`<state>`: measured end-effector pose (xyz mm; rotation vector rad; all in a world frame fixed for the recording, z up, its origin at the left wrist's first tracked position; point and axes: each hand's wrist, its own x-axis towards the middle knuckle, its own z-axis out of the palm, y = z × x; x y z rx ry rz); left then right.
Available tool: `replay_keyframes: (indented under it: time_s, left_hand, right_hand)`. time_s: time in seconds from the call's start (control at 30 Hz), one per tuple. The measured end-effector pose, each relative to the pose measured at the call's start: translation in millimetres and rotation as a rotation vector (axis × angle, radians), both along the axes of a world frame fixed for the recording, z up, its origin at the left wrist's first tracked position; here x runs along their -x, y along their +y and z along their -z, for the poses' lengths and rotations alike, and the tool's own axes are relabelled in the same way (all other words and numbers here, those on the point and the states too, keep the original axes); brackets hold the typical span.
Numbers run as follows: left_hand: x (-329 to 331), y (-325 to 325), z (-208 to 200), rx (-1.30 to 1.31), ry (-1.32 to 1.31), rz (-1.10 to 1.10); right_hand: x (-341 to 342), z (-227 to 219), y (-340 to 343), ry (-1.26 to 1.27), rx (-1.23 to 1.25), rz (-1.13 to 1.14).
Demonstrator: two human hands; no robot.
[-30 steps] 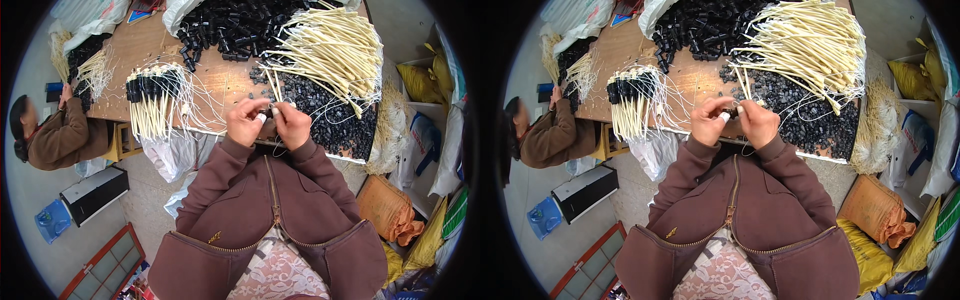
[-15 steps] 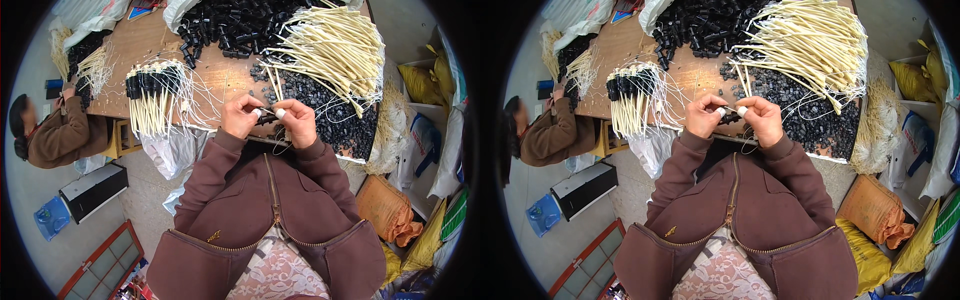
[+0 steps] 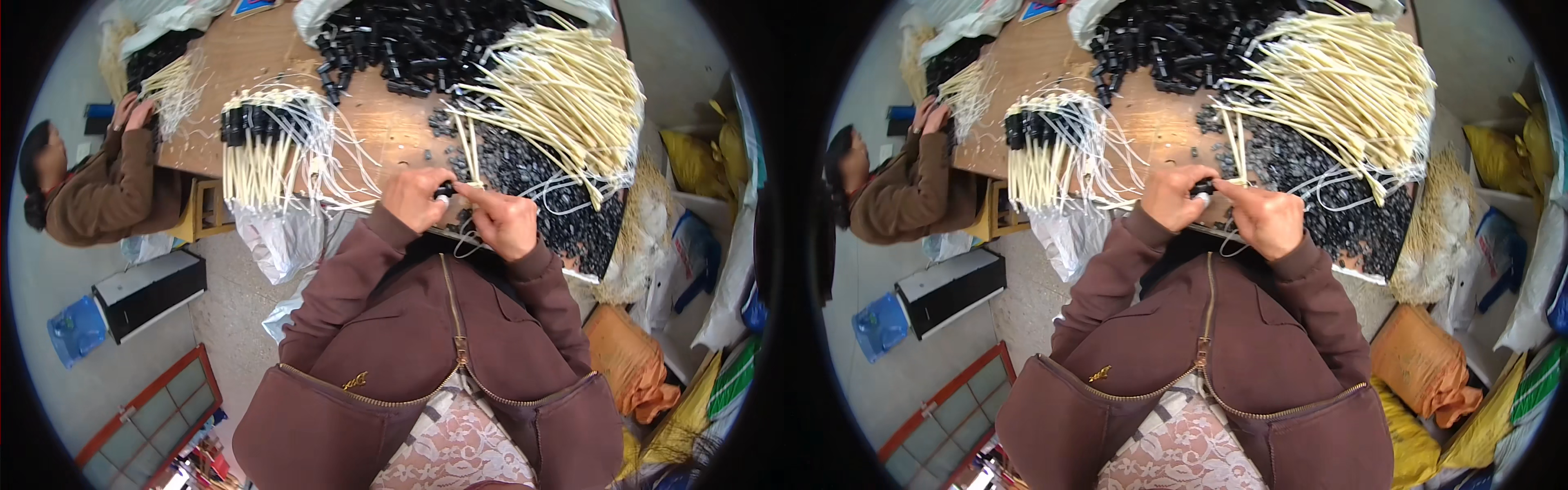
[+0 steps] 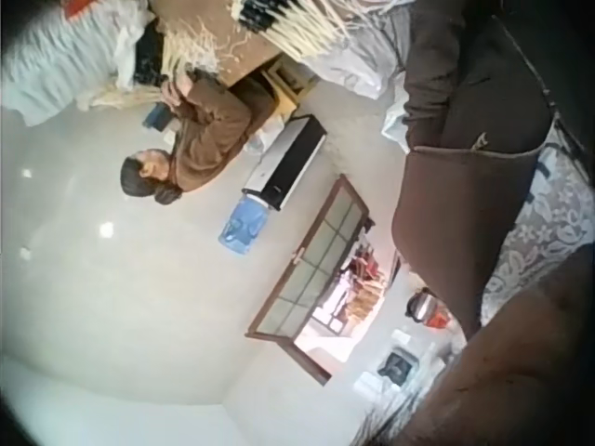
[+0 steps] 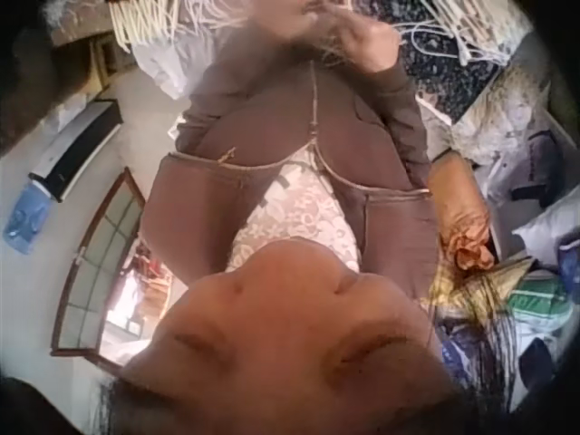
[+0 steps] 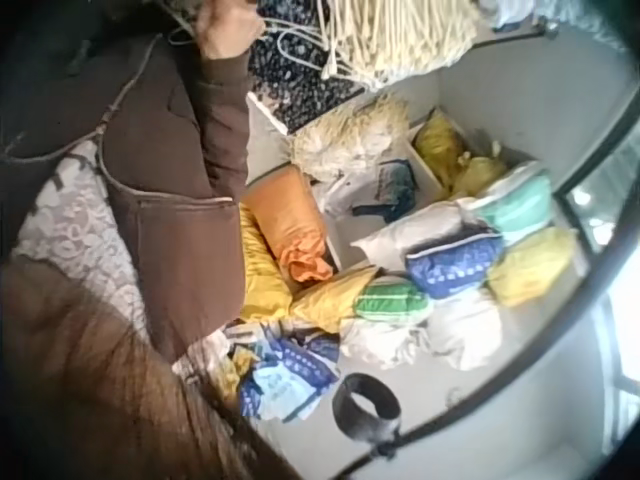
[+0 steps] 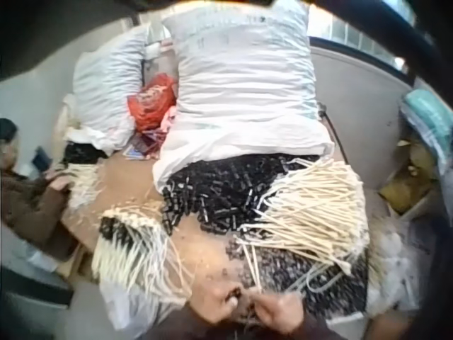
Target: Assembling small thin sticks into black plastic bases at a manufacturing workbench.
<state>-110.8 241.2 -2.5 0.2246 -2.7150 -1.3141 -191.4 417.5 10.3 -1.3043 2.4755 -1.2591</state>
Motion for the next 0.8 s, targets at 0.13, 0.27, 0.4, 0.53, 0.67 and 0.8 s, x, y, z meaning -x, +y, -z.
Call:
replay_keyframes:
  time_s: [0.13, 0.27, 0.4, 0.53, 0.67, 0.8]
  left_hand:
    - [-3, 9, -34, 0.304, 0.107, 0.064]
    - [-12, -2, -26, 0.472, 0.038, 0.073]
    - [-21, -31, -27, 0.289, 0.225, -0.104]
    - [-35, -119, -43, 0.750, 0.405, -0.531]
    - [-49, -208, -22, 0.985, 0.227, -0.840]
    - [-34, -200, -11, 0.865, 0.248, -0.723]
  right_hand:
    - [17, 1, -5, -0.549, -0.099, 0.072]
    - [5, 12, -18, -0.627, -0.108, 0.076]
    - [0, -4, -31, -0.291, 0.207, 0.163]
    - [20, -14, -25, -0.260, 0.184, 0.219]
    - [-9, -19, -47, 0.196, -0.047, -0.143]
    - [1, -15, -41, -0.127, -0.487, 0.191]
